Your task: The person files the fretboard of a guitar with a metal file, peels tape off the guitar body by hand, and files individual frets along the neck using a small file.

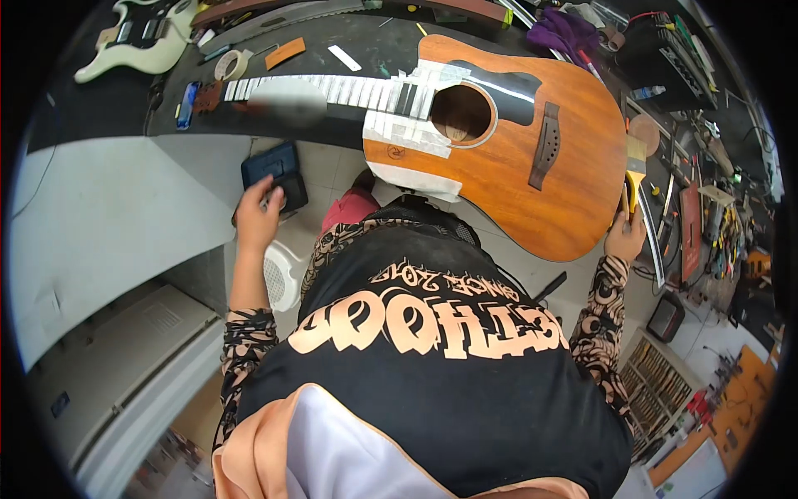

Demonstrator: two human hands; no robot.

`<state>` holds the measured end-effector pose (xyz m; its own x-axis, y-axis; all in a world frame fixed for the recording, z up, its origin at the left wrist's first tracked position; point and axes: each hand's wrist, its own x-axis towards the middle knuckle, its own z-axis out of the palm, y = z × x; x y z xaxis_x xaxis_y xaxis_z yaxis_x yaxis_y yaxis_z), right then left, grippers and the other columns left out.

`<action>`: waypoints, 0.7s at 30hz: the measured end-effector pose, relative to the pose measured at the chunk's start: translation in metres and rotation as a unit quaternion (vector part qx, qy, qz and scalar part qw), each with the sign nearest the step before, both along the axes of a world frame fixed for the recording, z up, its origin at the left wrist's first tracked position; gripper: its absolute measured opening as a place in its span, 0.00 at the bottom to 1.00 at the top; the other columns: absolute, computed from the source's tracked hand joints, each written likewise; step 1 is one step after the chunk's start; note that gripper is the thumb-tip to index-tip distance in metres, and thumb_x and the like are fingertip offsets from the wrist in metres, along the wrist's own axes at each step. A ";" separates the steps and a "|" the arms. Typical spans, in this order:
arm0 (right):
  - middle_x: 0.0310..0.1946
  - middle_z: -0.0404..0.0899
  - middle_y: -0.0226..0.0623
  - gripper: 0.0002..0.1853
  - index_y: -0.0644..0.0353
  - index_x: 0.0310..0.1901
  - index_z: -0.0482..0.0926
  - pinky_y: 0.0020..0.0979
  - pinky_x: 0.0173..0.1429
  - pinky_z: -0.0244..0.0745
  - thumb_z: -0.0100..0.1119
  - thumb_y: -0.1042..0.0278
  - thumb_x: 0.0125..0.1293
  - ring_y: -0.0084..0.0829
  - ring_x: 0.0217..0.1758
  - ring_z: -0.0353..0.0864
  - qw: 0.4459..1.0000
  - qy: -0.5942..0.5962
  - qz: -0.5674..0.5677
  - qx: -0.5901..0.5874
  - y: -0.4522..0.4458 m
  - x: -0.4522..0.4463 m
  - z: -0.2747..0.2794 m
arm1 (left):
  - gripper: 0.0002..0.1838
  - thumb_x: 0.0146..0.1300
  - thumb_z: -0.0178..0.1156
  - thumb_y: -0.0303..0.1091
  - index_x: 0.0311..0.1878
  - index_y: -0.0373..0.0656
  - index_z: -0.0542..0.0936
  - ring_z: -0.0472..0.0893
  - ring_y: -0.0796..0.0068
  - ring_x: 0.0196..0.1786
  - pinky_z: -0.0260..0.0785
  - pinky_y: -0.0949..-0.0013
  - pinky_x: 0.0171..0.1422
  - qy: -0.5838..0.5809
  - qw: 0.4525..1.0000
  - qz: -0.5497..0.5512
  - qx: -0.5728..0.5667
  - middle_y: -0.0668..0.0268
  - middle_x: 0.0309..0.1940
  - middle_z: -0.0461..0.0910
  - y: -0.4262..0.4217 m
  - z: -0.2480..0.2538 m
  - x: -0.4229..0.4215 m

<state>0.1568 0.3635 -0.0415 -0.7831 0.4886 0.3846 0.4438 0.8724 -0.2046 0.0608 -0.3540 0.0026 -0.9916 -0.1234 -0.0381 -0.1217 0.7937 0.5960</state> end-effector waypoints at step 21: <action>0.40 0.83 0.40 0.24 0.58 0.66 0.79 0.36 0.52 0.77 0.63 0.59 0.71 0.34 0.43 0.82 0.913 -0.141 -0.258 -0.282 -0.471 0.153 -0.003 | 0.42 0.58 0.70 0.55 0.75 0.56 0.69 0.59 0.50 0.79 0.53 0.40 0.77 0.104 0.843 -0.518 -0.102 0.55 0.76 0.62 -0.001 0.007 -0.175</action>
